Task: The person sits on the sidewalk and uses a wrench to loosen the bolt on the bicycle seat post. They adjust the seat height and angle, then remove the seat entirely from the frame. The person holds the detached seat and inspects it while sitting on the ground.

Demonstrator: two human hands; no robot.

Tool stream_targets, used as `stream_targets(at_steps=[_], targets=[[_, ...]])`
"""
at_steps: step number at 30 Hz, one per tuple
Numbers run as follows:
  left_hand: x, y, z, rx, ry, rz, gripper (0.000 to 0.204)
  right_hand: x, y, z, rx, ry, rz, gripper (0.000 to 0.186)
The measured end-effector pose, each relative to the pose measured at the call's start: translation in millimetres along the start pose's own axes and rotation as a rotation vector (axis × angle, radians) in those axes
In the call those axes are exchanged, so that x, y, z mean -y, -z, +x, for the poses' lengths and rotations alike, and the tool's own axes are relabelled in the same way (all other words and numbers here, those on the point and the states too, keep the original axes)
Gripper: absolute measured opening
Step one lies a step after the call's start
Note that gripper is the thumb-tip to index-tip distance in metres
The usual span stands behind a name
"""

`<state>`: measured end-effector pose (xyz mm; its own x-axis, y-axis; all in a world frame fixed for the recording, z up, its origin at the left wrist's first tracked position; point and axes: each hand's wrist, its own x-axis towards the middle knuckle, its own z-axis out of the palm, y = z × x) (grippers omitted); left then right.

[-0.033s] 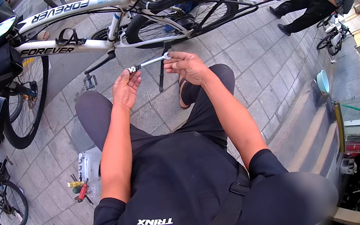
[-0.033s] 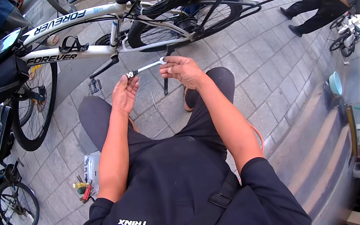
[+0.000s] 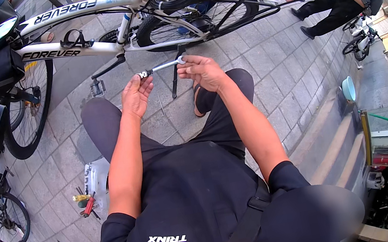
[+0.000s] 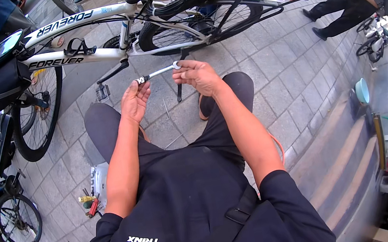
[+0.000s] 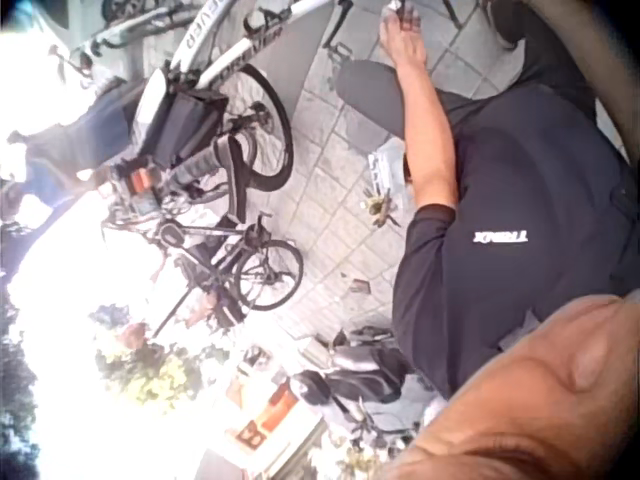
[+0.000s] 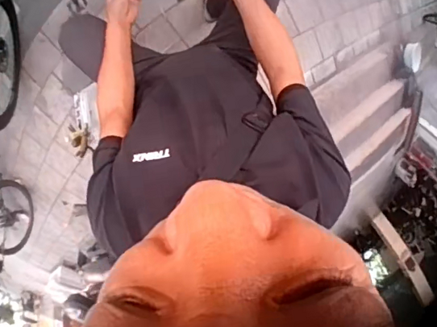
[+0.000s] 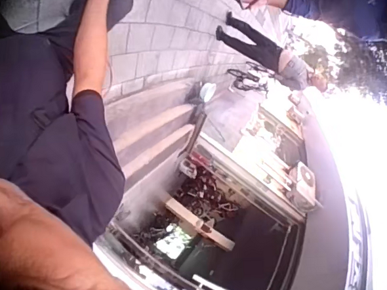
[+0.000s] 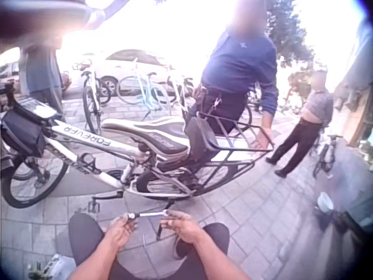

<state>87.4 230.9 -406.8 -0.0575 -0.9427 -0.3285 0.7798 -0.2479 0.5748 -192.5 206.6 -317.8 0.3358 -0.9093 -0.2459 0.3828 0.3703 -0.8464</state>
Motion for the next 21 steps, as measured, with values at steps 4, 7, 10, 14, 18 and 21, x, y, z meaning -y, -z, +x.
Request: stream_targets(at_steps=[4,7,10,14,18,21], targets=[[-7.5,6.6,8.5,0.021,-0.004,-0.015,0.020,-1.9,3.6,21.8,0.031,-0.018,0.022,0.051],[-9.0,5.1,6.1,0.005,-0.010,0.004,0.019,-1.5,3.1,30.9,0.008,-0.054,0.051,0.042],[-12.6,-5.3,4.0,0.038,-0.024,0.056,0.019,0.3,9.5,40.1,-0.016,-0.132,0.081,0.032],[-36.7,-23.6,1.0,0.177,-0.010,0.331,0.025,-4.5,17.9,45.1,0.176,-0.363,-0.125,0.040],[-69.5,-48.9,-1.2,0.287,0.003,0.543,0.030,-4.2,4.6,35.8,0.532,-0.440,-0.132,0.049],[-89.0,-67.0,-1.8,0.383,0.032,0.687,0.029,1.1,-5.3,33.1,0.671,-0.436,-0.135,0.057]])
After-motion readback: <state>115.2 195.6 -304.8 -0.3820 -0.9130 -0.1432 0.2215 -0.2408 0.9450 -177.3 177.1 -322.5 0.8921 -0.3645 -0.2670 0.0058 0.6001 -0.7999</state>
